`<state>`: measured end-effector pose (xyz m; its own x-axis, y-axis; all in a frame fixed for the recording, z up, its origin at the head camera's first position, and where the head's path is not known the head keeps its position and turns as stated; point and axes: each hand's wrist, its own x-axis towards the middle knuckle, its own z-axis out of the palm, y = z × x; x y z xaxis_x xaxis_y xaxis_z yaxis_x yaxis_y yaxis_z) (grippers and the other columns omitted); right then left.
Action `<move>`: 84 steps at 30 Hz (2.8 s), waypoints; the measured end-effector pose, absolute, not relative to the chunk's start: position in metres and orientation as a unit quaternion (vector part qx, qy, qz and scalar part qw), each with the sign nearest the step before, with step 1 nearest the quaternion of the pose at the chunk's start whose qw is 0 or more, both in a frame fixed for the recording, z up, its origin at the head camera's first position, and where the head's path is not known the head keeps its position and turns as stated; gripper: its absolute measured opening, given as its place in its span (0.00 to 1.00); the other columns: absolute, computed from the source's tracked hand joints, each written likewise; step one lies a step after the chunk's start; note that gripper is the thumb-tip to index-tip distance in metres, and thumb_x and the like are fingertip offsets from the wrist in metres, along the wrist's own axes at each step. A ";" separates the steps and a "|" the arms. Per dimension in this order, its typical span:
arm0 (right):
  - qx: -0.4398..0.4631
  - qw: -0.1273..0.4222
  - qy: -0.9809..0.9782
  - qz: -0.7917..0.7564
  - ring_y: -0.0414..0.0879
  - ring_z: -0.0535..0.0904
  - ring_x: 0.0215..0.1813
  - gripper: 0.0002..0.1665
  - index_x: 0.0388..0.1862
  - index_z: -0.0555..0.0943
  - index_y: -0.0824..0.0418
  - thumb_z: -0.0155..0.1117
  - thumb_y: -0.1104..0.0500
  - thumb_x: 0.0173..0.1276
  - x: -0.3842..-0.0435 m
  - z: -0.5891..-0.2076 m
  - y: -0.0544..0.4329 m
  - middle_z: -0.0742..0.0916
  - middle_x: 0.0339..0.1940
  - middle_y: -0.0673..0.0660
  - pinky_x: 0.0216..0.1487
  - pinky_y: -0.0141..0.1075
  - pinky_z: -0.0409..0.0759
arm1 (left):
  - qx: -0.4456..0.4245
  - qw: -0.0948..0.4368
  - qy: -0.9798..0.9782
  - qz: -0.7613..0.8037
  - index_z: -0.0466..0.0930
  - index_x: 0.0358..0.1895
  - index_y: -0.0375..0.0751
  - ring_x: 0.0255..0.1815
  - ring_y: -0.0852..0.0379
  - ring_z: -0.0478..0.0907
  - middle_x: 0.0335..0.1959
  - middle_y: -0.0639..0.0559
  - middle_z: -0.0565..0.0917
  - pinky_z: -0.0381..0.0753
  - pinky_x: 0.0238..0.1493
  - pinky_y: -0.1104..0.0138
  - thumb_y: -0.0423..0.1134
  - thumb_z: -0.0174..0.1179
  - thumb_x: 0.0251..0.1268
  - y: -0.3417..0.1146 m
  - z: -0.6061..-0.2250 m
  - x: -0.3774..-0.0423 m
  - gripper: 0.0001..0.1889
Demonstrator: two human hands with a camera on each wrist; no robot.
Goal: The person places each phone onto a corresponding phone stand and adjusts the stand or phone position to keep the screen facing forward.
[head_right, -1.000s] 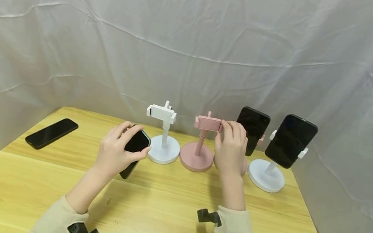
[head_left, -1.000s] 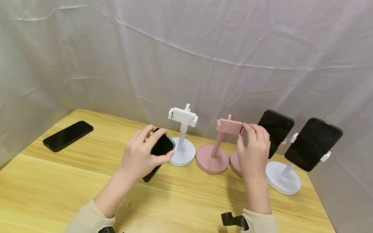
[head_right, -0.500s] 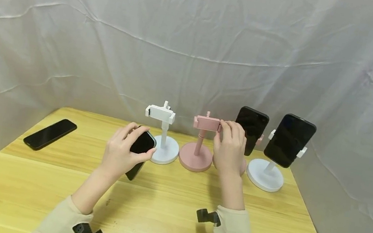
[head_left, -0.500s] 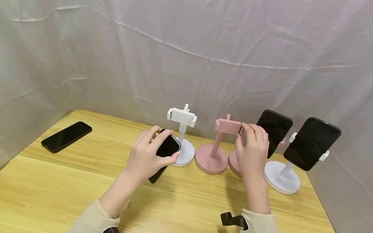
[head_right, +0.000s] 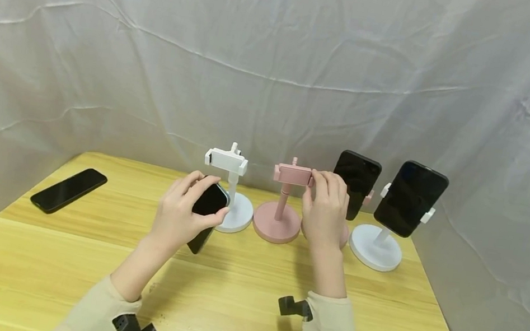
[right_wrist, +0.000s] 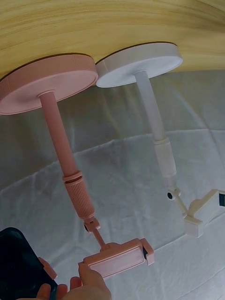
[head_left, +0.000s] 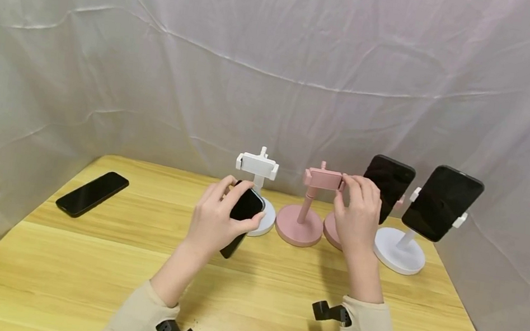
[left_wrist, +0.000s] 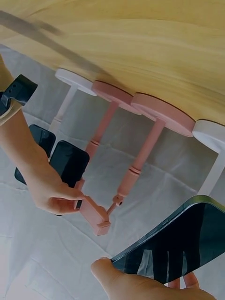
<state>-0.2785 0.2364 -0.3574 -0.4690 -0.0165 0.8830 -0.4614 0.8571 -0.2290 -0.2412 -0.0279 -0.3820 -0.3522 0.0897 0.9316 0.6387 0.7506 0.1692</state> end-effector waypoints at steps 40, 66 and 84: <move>0.145 0.491 -0.829 0.224 0.62 0.75 0.58 0.18 0.51 0.82 0.68 0.65 0.70 0.61 -0.281 -0.359 0.237 0.83 0.48 0.65 0.60 0.57 0.72 | -0.256 0.570 -0.727 -0.285 0.82 0.46 0.43 0.33 0.52 0.77 0.38 0.43 0.80 0.77 0.36 0.59 0.53 0.73 0.44 0.021 -0.339 -0.254 0.26; 0.152 0.507 -0.824 0.201 0.63 0.75 0.56 0.18 0.50 0.82 0.69 0.67 0.70 0.59 -0.282 -0.361 0.240 0.83 0.47 0.66 0.50 0.56 0.75 | -0.244 0.592 -0.727 -0.248 0.81 0.44 0.49 0.36 0.55 0.77 0.38 0.47 0.80 0.72 0.34 0.58 0.59 0.68 0.45 0.057 -0.322 -0.276 0.24; 0.159 0.517 -0.816 0.207 0.63 0.76 0.55 0.13 0.46 0.83 0.71 0.67 0.65 0.63 -0.280 -0.360 0.239 0.84 0.45 0.67 0.57 0.57 0.74 | -0.243 0.567 -0.743 -0.260 0.81 0.45 0.50 0.37 0.56 0.78 0.38 0.48 0.79 0.71 0.34 0.60 0.61 0.68 0.46 0.082 -0.315 -0.283 0.25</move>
